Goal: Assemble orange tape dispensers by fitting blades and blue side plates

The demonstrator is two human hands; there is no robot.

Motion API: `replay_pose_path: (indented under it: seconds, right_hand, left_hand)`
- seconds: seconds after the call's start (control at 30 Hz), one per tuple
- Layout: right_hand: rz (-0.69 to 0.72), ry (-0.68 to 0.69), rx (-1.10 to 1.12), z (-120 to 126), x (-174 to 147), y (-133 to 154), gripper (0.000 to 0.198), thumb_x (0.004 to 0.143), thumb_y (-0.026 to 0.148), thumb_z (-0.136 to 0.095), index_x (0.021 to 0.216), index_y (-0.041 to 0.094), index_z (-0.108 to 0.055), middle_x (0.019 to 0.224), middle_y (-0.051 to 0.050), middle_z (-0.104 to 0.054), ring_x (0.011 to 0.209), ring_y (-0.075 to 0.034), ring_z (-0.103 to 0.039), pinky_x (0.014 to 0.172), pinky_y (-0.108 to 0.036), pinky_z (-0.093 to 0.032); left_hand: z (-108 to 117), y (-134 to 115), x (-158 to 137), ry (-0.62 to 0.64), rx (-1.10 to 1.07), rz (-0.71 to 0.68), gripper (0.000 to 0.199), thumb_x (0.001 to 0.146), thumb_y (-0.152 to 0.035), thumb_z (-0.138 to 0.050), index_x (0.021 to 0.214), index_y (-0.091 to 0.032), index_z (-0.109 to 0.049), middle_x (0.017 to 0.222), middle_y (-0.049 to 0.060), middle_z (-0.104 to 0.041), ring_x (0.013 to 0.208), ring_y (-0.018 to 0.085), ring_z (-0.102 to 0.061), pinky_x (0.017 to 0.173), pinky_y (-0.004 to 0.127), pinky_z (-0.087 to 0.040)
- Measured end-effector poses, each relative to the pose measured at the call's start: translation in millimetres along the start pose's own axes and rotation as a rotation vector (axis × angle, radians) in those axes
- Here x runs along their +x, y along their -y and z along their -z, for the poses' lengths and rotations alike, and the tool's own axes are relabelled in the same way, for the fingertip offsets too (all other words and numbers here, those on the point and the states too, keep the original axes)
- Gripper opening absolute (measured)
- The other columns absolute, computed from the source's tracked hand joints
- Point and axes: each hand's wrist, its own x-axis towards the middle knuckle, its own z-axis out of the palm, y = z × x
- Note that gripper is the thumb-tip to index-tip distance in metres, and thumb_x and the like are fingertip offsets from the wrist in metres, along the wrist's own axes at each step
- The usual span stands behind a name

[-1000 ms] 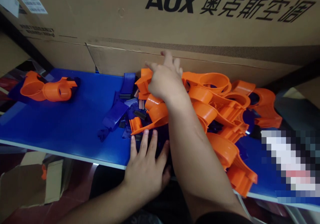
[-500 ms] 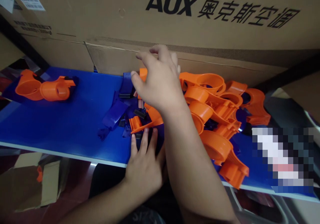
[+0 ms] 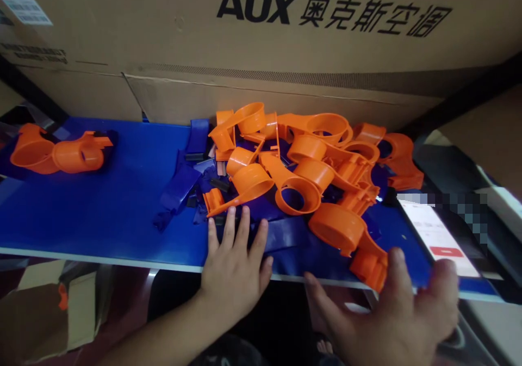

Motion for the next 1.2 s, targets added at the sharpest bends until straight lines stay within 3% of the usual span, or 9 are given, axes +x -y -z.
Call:
replay_pose_path:
  seconds: [0.1,0.17,0.27,0.4,0.67,0.77,0.87,1.03,1.2]
  right_hand:
    - [-0.037,0.085,-0.091,-10.4,-14.9,-46.5,0.135,0.058,0.078,-0.086,0.171,0.034,-0.026,0.169,-0.023,-0.038,0.143,-0.067,-0.042,0.096,-0.083,-0.048]
    - [-0.032,0.147,-0.148,-17.3,-18.4,-60.1,0.132,0.066,0.077,-0.082,0.172,0.029,-0.022,0.165,-0.028,-0.041,0.143,-0.064,-0.045,0.091,-0.078,-0.053]
    - [-0.002,0.227,-0.193,-25.0,-15.7,-59.5,0.128,0.069,0.075,-0.081,0.171,0.019,-0.028,0.161,-0.036,-0.043,0.135,-0.065,-0.053,0.088,-0.072,-0.057]
    - [-0.084,0.295,-0.233,-31.3,-5.6,-40.0,0.126,0.073,0.077,-0.076,0.169,0.009,-0.031,0.16,-0.043,-0.037,0.132,-0.07,-0.052,0.096,-0.078,-0.051]
    - [-0.194,0.368,-0.224,-38.4,3.8,-20.5,0.129,0.073,0.084,-0.069,0.17,0.009,-0.027,0.169,-0.04,-0.021,0.139,-0.07,-0.043,0.105,-0.081,-0.043]
    - [-0.194,0.342,-0.155,-37.7,-1.4,-28.0,0.136,0.072,0.087,-0.066,0.17,0.004,-0.022,0.171,-0.04,-0.011,0.148,-0.068,-0.032,0.108,-0.081,-0.041]
    - [-0.148,0.286,-0.088,-36.5,-12.2,-36.2,0.134,0.075,0.085,-0.064,0.17,0.002,-0.017,0.172,-0.038,-0.012,0.158,-0.06,-0.018,0.116,-0.076,-0.036]
    - [-0.008,0.256,-0.139,-37.7,-30.4,-39.6,0.118,0.083,0.074,-0.066,0.171,0.011,-0.02,0.174,-0.032,-0.014,0.151,-0.064,-0.032,0.111,-0.079,-0.039]
    - [0.044,0.229,-0.103,-36.2,-39.1,-32.5,0.116,0.084,0.064,-0.073,0.173,0.019,-0.014,0.177,-0.028,-0.005,0.154,-0.062,-0.027,0.109,-0.082,-0.039]
  left_hand:
    - [0.5,0.3,-1.2,-0.01,0.004,-0.007,0.065,0.105,-0.053,-0.045,0.164,-0.025,-0.041,0.171,0.017,-0.037,0.158,0.041,-0.036,0.119,0.076,-0.038]
    - [0.5,-0.3,-1.1,-0.004,-0.001,-0.004,0.065,0.106,-0.053,-0.044,0.164,-0.025,-0.041,0.171,0.017,-0.037,0.159,0.041,-0.036,0.12,0.076,-0.038]
    - [0.5,-2.0,0.0,0.011,-0.015,0.011,0.065,0.106,-0.051,-0.042,0.165,-0.025,-0.039,0.171,0.018,-0.036,0.159,0.041,-0.035,0.12,0.076,-0.037]
    - [1.1,-5.0,1.5,0.033,-0.024,0.031,0.066,0.106,-0.051,-0.042,0.166,-0.024,-0.037,0.172,0.019,-0.035,0.16,0.041,-0.033,0.121,0.077,-0.035]
    - [-0.1,-5.7,1.2,0.028,-0.021,0.027,0.07,0.106,-0.053,-0.042,0.167,-0.02,-0.034,0.173,0.02,-0.032,0.162,0.039,-0.03,0.122,0.075,-0.036]
    - [-1.3,-4.6,-0.2,0.011,-0.016,0.019,0.071,0.106,-0.055,-0.041,0.167,-0.019,-0.033,0.173,0.021,-0.031,0.162,0.038,-0.03,0.122,0.075,-0.036]
    - [-2.1,-3.6,-1.1,0.0,-0.005,0.009,0.073,0.105,-0.057,-0.041,0.167,-0.019,-0.034,0.172,0.022,-0.032,0.162,0.039,-0.031,0.122,0.075,-0.035]
    - [-1.2,-3.4,-1.5,0.001,0.012,-0.003,0.075,0.104,-0.061,-0.043,0.167,-0.019,-0.035,0.171,0.021,-0.035,0.161,0.039,-0.032,0.123,0.073,-0.035]
    - [1.0,-2.3,-1.6,-0.014,0.015,-0.009,0.073,0.105,-0.059,-0.042,0.166,-0.019,-0.036,0.171,0.02,-0.035,0.161,0.038,-0.032,0.122,0.073,-0.035]
